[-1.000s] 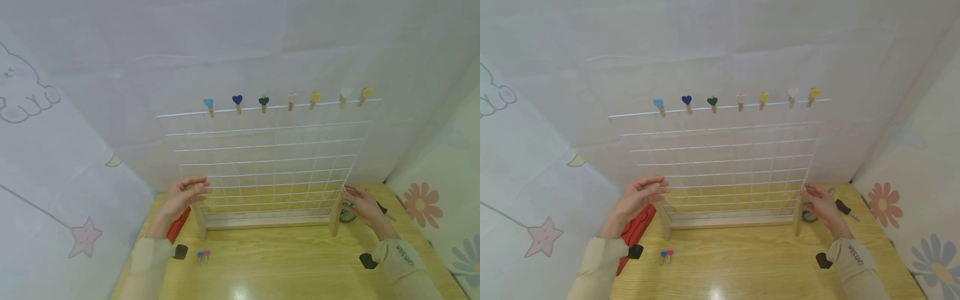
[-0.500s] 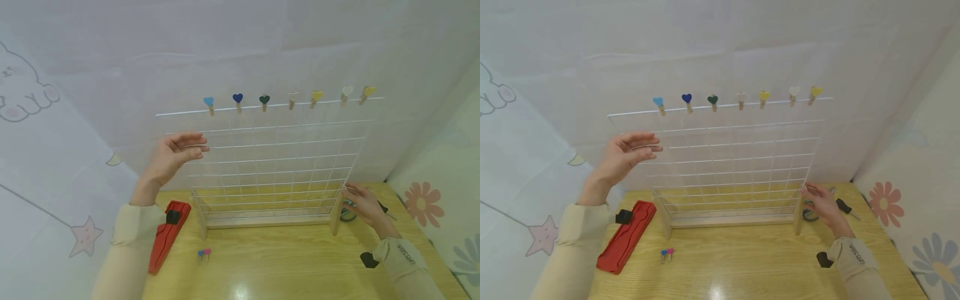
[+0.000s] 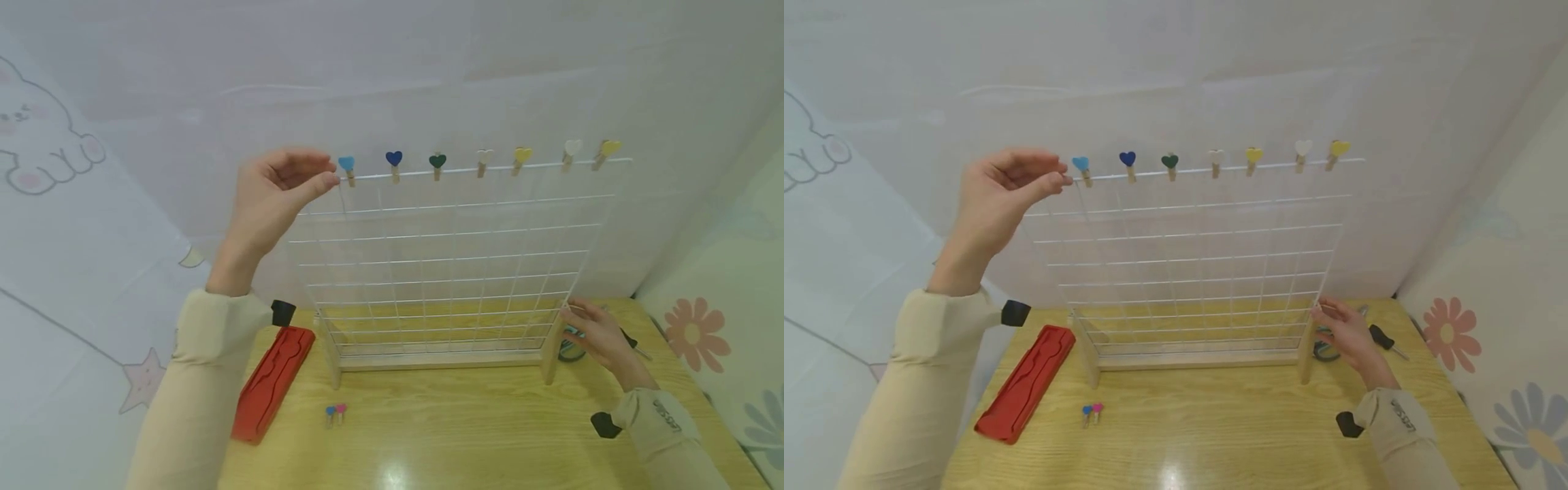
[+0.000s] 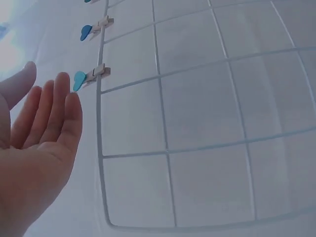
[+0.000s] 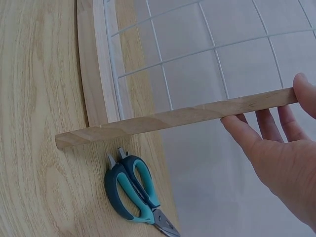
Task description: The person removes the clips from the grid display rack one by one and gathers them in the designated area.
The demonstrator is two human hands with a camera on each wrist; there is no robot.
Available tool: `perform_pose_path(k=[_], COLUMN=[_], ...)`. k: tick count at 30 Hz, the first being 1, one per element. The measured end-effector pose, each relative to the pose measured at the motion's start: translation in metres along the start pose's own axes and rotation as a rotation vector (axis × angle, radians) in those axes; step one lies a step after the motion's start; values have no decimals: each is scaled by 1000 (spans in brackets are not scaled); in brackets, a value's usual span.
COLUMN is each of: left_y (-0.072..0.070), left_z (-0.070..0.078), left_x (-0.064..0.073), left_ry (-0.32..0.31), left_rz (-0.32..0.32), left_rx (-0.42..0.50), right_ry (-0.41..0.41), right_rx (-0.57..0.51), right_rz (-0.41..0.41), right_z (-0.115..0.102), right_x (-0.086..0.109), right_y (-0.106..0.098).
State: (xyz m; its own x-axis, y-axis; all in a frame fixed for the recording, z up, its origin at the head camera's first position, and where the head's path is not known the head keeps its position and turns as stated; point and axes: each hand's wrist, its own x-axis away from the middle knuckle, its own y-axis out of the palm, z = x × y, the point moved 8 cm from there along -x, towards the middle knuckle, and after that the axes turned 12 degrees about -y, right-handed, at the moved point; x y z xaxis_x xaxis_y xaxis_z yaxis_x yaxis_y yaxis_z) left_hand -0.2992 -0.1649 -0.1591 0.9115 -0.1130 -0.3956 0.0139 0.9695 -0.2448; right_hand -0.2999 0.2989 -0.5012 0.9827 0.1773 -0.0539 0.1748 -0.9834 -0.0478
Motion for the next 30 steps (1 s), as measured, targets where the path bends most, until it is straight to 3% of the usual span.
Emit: perform_pose_path(k=[5, 8, 14, 23, 30], left_y=[0, 3, 17, 22, 23], left_z=[21, 21, 13, 13, 15], left_x=[-8, -14, -22, -26, -28], left_ry=[131, 114, 17, -35, -102], left_rz=[199, 225, 105, 19, -62], left_rx=[-214, -343, -542, -595, -552], right_ry=[0, -1, 3, 12, 21], right_rx=[-18, -25, -24, -1, -6], right_rz=[9, 14, 18, 5, 4], right_z=[1, 2, 2, -1, -1], right_x=[1, 0, 0, 0, 3], right_y=[-1, -1, -2, -1, 1])
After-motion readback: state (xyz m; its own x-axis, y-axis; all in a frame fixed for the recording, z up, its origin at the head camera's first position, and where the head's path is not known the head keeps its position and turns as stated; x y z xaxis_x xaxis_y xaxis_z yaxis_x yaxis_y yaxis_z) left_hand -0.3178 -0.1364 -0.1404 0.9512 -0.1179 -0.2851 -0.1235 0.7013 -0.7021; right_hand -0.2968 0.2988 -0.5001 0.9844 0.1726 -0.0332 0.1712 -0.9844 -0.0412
